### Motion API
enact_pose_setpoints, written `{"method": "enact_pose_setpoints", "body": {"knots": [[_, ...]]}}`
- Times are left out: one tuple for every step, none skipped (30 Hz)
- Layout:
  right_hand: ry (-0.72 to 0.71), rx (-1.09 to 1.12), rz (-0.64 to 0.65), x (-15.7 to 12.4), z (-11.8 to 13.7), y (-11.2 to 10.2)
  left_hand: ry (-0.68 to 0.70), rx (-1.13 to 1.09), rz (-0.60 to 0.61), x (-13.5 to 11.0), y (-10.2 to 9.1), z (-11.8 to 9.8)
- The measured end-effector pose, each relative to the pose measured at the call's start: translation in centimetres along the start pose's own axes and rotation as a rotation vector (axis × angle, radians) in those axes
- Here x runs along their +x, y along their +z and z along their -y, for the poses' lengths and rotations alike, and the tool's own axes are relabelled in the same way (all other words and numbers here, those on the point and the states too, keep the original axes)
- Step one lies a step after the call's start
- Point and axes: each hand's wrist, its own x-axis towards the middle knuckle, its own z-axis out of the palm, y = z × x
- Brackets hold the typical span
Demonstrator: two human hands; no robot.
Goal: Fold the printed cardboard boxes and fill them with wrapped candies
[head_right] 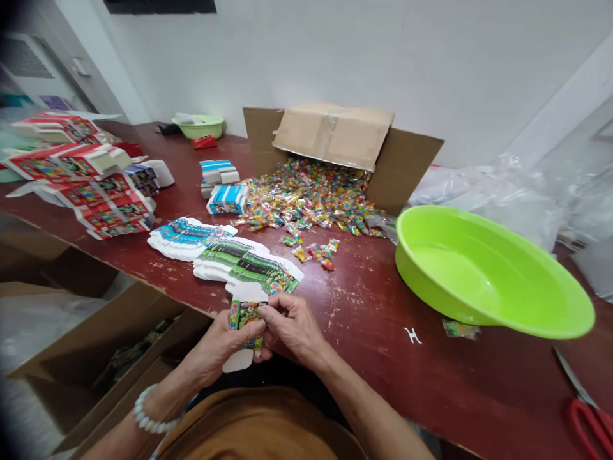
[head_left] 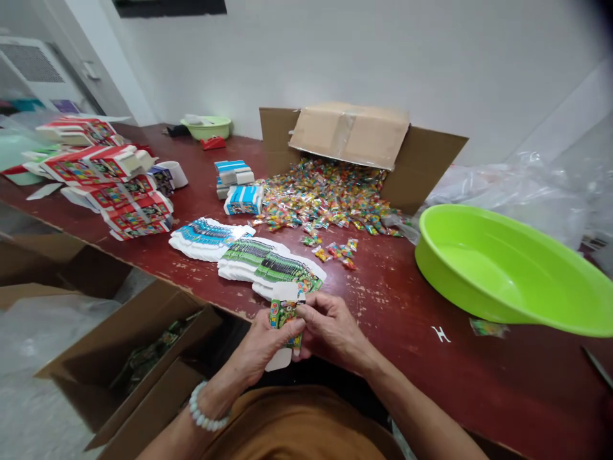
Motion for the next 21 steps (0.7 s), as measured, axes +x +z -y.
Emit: {"method": "enact_pose_setpoints", "body": {"knots": [[-0.021, -0.033, -0.014, 0.1, 0.0, 0.0, 0.027, 0.021, -0.016, 0.1, 0.0, 0.1], [-0.058, -0.100, -0.054, 0.2, -0.1, -0.1, 0.061, 0.040, -0.046, 0.2, 0.0, 0.2], [-0.092, -0.179, -0.097, 0.3, -0.1, -0.2, 0.099, 0.052, -0.093, 0.3, 0.0, 0.5], [-0.113, -0.242, -0.125, 0.4, -0.1, -0.3, 0.141, 0.056, -0.155, 0.4, 0.0, 0.7], [-0.117, -0.272, -0.139, 0.4, -0.2, -0.3, 0.189, 0.053, -0.225, 0.3, 0.0, 1.0], [-0.104, -0.265, -0.136, 0.5, -0.4, -0.2, 0.241, 0.044, -0.293, 0.3, -0.1, 1.4], [-0.084, -0.227, -0.127, 0.6, -0.6, -0.1, 0.286, 0.034, -0.346, 0.2, -0.1, 1.7], [-0.065, -0.161, -0.124, 0.6, -0.8, 0.2, 0.313, 0.034, -0.374, 0.0, -0.1, 2.0], [-0.049, -0.082, -0.128, 0.7, -1.1, 0.5, 0.325, 0.045, -0.384, -0.1, -0.1, 2.3], [-0.041, -0.007, -0.139, 0.7, -1.4, 0.9, 0.328, 0.059, -0.384, -0.3, -0.1, 2.4], [-0.039, 0.051, -0.152, 0.7, -1.7, 1.2, 0.326, 0.074, -0.384, -0.4, -0.1, 2.3], [-0.046, 0.091, -0.164, 0.7, -1.9, 1.5, 0.321, 0.088, -0.387, -0.5, -0.2, 2.2], [-0.060, 0.119, -0.172, 0.7, -2.1, 1.7, 0.316, 0.097, -0.389, -0.5, -0.2, 2.0], [-0.073, 0.136, -0.169, 0.8, -2.1, 1.8, 0.309, 0.098, -0.390, -0.6, -0.3, 1.8], [-0.074, 0.146, -0.157, 0.8, -2.1, 1.7, 0.296, 0.092, -0.387, -0.5, -0.4, 1.5], [-0.059, 0.151, -0.138, 0.8, -2.1, 1.6, 0.278, 0.083, -0.379, -0.5, -0.5, 1.3], [-0.030, 0.158, -0.117, 0.9, -1.9, 1.4, 0.259, 0.076, -0.368, -0.5, -0.5, 1.1], [0.011, 0.169, -0.098, 1.0, -1.8, 1.1, 0.242, 0.072, -0.356, -0.4, -0.6, 1.0], [0.058, 0.188, -0.080, 1.1, -1.6, 0.8, 0.230, 0.074, -0.348, -0.3, -0.7, 0.9], [0.102, 0.211, -0.065, 1.2, -1.5, 0.5, 0.226, 0.086, -0.341, -0.3, -0.7, 0.9], [0.132, 0.238, -0.056, 1.4, -1.4, 0.3, 0.229, 0.107, -0.335, -0.2, -0.8, 0.9]]}}
